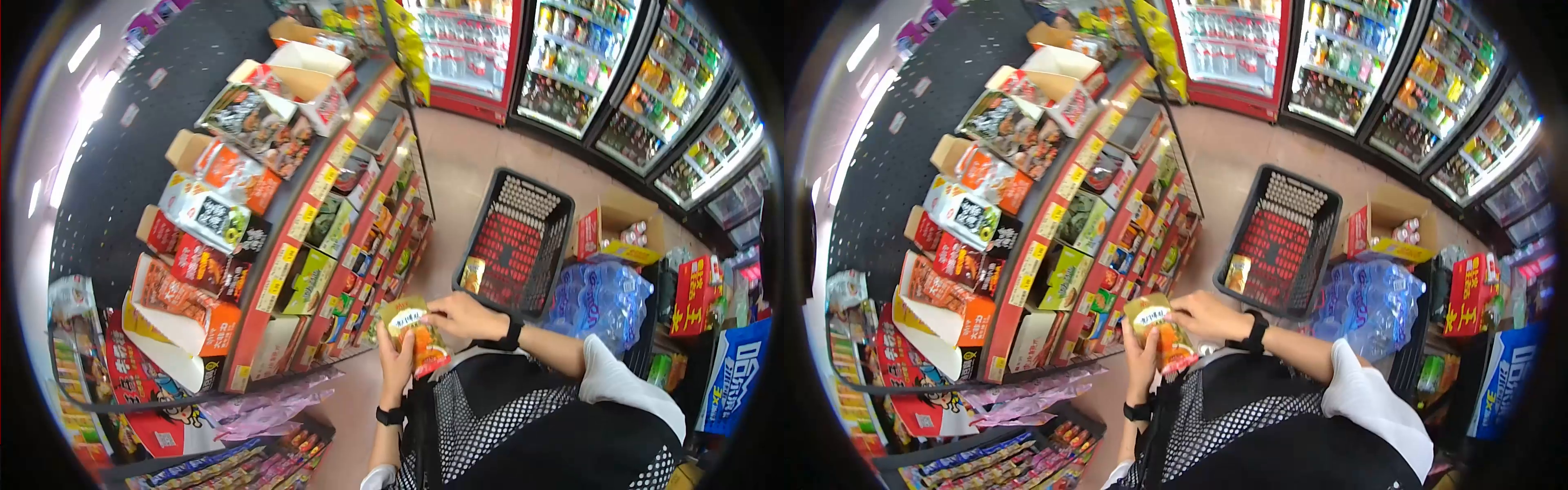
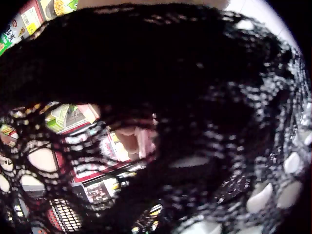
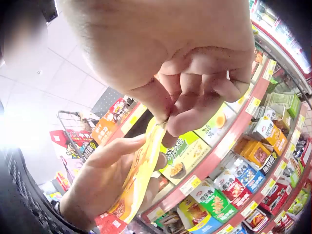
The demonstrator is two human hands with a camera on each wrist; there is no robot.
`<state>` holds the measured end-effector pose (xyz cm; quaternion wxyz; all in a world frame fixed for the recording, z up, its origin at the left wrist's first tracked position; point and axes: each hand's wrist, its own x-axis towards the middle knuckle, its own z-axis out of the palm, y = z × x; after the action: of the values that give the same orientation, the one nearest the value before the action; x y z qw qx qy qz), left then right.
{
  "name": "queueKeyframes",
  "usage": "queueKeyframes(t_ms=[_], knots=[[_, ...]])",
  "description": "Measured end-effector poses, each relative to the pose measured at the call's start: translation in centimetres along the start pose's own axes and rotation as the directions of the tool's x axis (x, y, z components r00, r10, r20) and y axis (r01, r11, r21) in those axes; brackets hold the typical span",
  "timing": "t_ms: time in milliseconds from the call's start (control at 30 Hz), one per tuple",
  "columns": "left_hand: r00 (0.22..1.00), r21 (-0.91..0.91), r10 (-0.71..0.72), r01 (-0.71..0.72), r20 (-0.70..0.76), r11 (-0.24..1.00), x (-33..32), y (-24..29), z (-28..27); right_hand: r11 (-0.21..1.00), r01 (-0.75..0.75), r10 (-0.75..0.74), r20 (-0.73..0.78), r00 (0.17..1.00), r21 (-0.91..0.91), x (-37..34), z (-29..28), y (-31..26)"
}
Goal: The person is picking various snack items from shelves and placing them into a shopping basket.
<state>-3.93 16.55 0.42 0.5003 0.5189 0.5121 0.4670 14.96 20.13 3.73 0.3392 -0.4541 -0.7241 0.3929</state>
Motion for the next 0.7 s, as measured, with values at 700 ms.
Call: queueKeyframes(t_ms=[700], knots=[[0.777,0.72,-0.611,0.338,0.15,0.606,7.9,-4.2,12.3,0.526,-0.833,0.833,-0.298,0.465,0.171,-5.5,-5.0,56.9]])
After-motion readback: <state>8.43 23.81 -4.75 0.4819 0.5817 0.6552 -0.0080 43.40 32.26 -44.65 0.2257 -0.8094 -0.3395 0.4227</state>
